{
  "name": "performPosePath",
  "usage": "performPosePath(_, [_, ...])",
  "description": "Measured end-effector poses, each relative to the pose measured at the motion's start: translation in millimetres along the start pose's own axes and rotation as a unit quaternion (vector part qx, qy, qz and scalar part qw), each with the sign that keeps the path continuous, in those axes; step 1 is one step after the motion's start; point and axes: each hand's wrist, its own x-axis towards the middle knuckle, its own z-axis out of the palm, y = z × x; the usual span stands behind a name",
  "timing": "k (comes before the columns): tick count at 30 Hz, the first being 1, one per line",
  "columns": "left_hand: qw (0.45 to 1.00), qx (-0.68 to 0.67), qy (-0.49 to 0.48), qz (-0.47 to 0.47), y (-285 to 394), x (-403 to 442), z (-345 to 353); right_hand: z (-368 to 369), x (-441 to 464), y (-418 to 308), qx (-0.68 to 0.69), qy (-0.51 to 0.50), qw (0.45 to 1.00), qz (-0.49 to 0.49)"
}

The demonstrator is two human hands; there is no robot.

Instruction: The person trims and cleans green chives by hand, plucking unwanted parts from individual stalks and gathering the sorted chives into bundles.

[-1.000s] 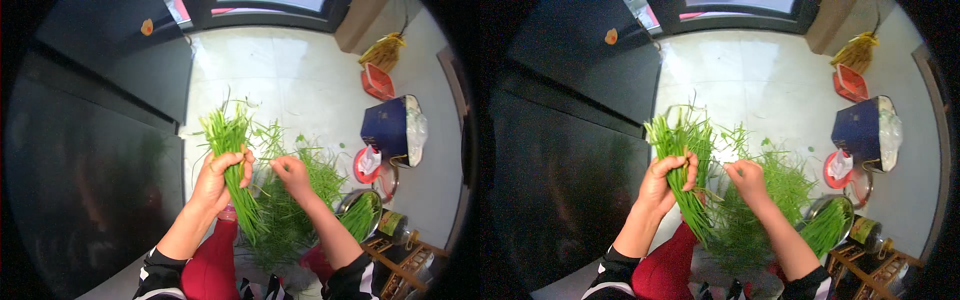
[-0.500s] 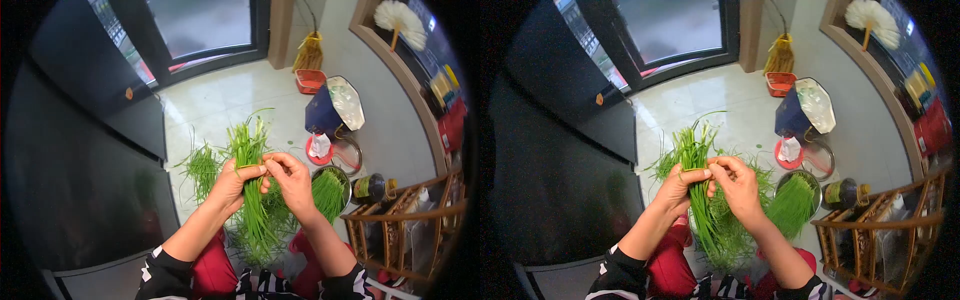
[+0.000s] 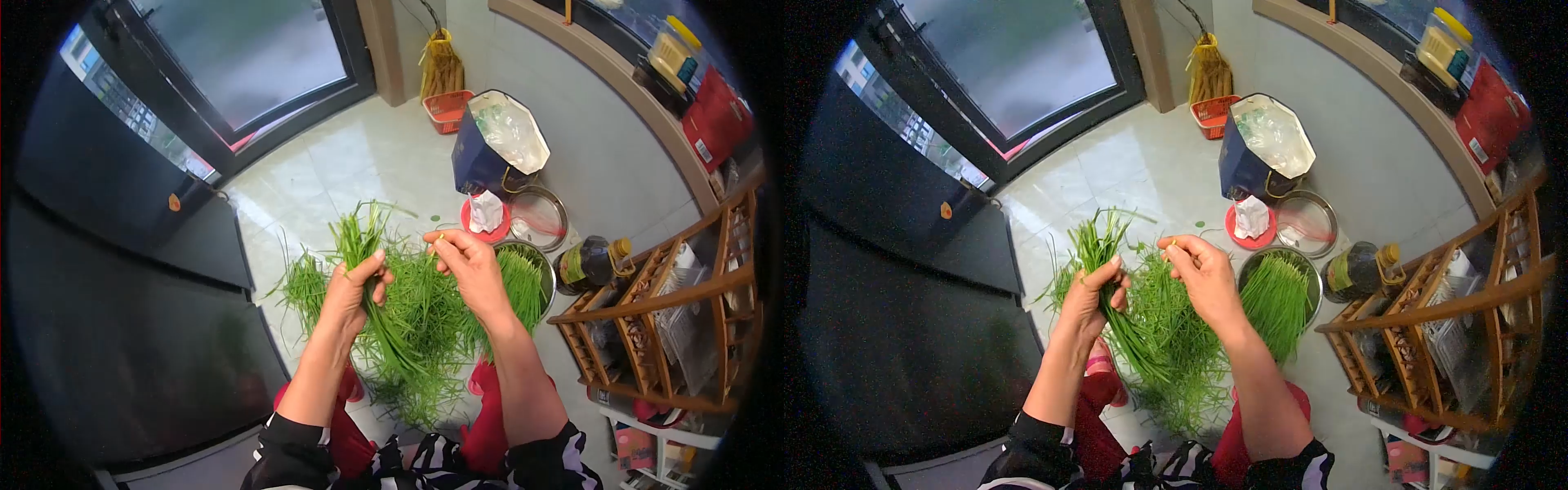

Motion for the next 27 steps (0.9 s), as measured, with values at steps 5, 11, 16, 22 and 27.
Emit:
performPosePath(5, [0.998, 0.065, -0.011, 0.024, 3, -1, 17, 12, 14, 10, 0.004, -0.011, 1.0, 0.023])
performPosePath(11, [0.998, 0.053, -0.011, 0.032, 3, -7, 15, 24, 19, 13, 0.048, -0.045, 0.997, 0.033])
performPosePath(16, [0.999, 0.027, 0.005, 0.017, 6, -6, 0, 29, 22, 10, 0.063, 0.019, 0.996, 0.059])
performPosePath(22, [1.0, 0.022, -0.003, 0.012, 6, -9, -2, 41, 21, 17, 0.021, -0.031, 0.998, 0.057])
performPosePath(27, [0.999, -0.007, -0.029, -0.027, 8, -9, 0, 48, 17, 17, 0.02, 0.033, 0.997, 0.063])
